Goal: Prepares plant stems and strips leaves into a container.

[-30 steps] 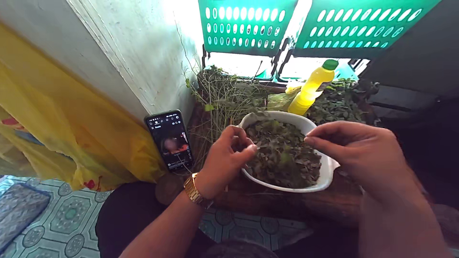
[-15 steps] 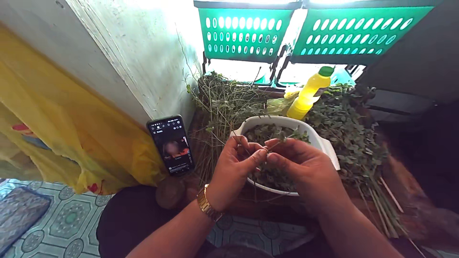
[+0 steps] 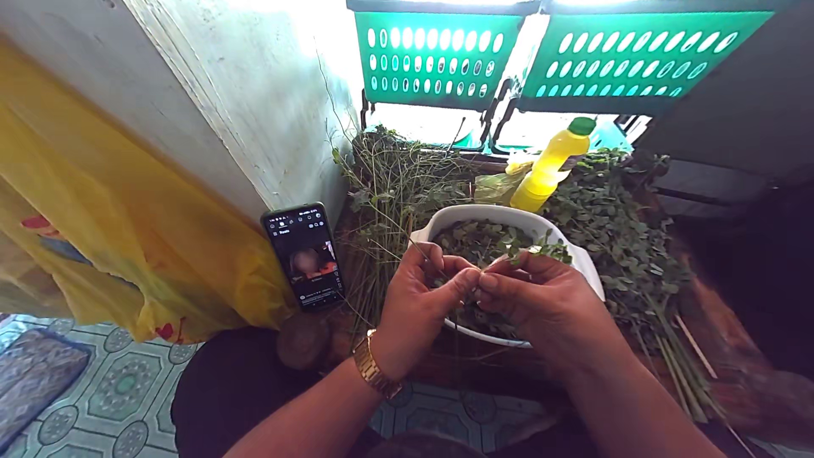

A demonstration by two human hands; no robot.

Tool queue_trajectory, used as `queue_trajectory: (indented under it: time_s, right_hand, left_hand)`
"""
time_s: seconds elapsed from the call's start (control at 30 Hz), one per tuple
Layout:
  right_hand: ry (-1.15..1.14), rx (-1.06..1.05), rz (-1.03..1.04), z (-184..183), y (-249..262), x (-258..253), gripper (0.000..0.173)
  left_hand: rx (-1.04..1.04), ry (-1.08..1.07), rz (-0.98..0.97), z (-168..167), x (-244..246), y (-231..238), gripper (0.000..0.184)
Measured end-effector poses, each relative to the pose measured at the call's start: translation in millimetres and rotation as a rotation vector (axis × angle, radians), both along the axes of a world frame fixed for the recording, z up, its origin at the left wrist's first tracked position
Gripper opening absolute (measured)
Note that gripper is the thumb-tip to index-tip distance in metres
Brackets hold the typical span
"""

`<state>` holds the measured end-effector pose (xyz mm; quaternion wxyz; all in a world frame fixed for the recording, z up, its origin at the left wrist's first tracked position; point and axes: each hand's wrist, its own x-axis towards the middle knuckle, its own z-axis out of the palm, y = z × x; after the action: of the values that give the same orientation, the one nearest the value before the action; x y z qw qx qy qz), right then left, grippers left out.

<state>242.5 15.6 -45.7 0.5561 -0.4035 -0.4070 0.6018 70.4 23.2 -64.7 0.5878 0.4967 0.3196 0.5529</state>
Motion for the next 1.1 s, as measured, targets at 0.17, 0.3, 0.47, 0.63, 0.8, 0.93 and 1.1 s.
queue_trajectory:
  time_s: [0.17, 0.3, 0.47, 0.63, 0.8, 0.93, 1.1]
  right_hand:
    - [-0.129, 0.005, -0.043, 5.5, 5.9, 11.7, 0.014]
    - [-0.445, 0.036, -0.036, 8.5, 14.5, 30.6, 0.012]
    - [-0.673, 0.030, 0.063, 15.1, 14.3, 38.9, 0.043]
    - [-0.284, 0.188, -0.006, 6.0, 9.0, 21.6, 0.039]
    - [-0.184, 0.202, -0.112, 5.9, 3.2, 12.7, 0.018]
    - [-0.158, 0.198, -0.101, 5.7, 1.6, 9.7, 0.015]
    - [-0.192, 0.178, -0.069, 4.0, 0.0, 7.6, 0.020]
  left_hand:
    - [0.001, 0.013, 0.052, 2.8, -5.4, 4.6, 0.019]
    - [-0.033, -0.010, 0.133, 7.6, -11.0, 10.7, 0.019]
    - [0.001, 0.039, 0.095, 6.7, -12.7, 9.1, 0.018]
    - [0.018, 0.052, 0.058, 1.8, -4.8, 4.9, 0.018]
    - [0.001, 0.032, 0.013, -1.1, 0.4, 0.9, 0.022]
    - [-0.003, -0.017, -0.055, -0.9, 2.6, -1.1, 0.020]
    - [-0.015, -0.010, -0.004, -0.1, 2.4, -1.7, 0.025]
